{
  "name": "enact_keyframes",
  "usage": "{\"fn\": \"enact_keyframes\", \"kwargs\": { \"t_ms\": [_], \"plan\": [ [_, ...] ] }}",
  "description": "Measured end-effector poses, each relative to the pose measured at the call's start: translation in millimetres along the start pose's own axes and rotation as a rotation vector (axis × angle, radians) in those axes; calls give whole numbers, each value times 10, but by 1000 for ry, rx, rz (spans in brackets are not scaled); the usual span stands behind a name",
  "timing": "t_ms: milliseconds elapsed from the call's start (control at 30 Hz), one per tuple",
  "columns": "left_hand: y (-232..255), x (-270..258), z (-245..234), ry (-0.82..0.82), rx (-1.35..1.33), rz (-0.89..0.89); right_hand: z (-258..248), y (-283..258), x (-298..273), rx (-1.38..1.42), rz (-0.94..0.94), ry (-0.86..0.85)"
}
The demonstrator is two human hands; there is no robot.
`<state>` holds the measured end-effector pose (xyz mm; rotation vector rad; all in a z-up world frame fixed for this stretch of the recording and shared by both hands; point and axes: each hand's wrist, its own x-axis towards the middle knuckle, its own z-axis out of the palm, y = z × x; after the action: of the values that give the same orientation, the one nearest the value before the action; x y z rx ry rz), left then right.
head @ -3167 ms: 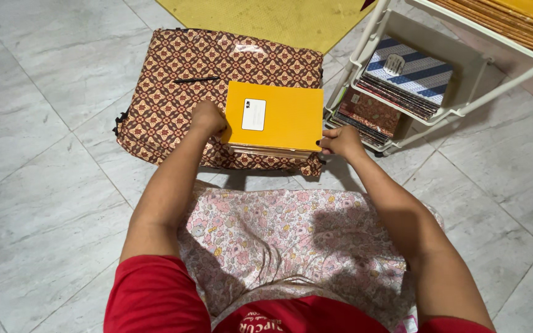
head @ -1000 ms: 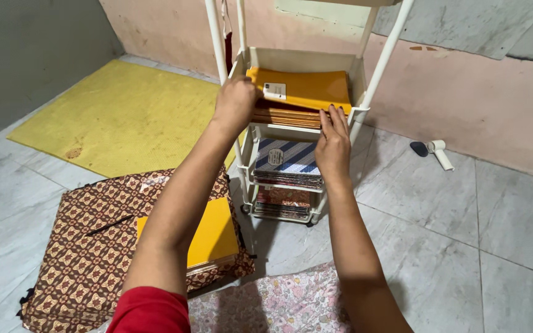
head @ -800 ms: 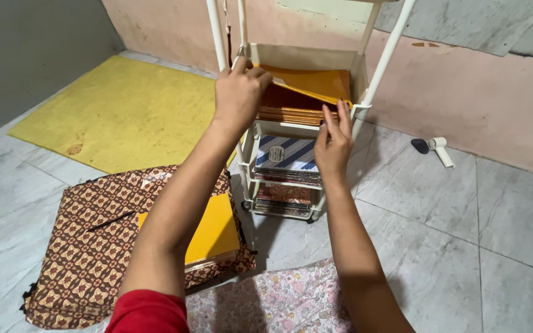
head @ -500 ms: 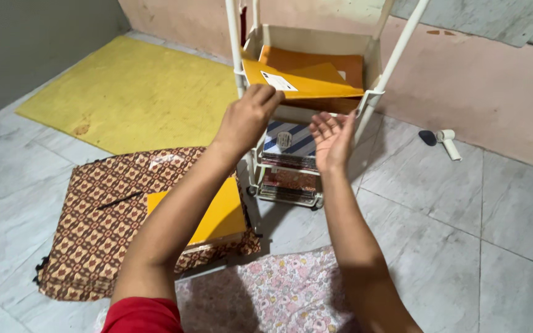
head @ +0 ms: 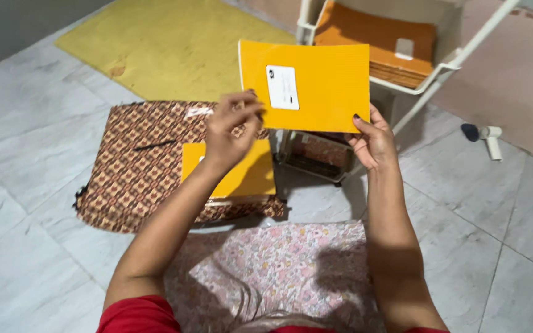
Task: The person repeatedly picks up yellow folders from a white rolling cart and places them onto a stack on a patterned mat on the floor. The person handles the folders one at a time, moving them from the cart to the growing pile.
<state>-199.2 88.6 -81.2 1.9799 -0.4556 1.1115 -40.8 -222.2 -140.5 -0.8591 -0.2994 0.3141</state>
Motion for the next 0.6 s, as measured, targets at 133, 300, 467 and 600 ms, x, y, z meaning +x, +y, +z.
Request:
{"fn": "enact_keyframes", "kwargs": {
  "t_ms": [133, 300, 467, 600],
  "plan": [
    [-518, -373, -245, 275, -461, -673, 197, 386, -142, -38, 126, 1],
    [-1217, -994, -723, 191, -692, -1072, 179, 989, -90, -182, 253, -2],
    [-1603, -1507, -974, 92, -402, -1200, -1, 1520, -8, -513, 417, 2],
    [-1742, -1647, -1016, 20, -141, -1269, -50, 1752, -6, -868, 512, 39]
  ]
}}
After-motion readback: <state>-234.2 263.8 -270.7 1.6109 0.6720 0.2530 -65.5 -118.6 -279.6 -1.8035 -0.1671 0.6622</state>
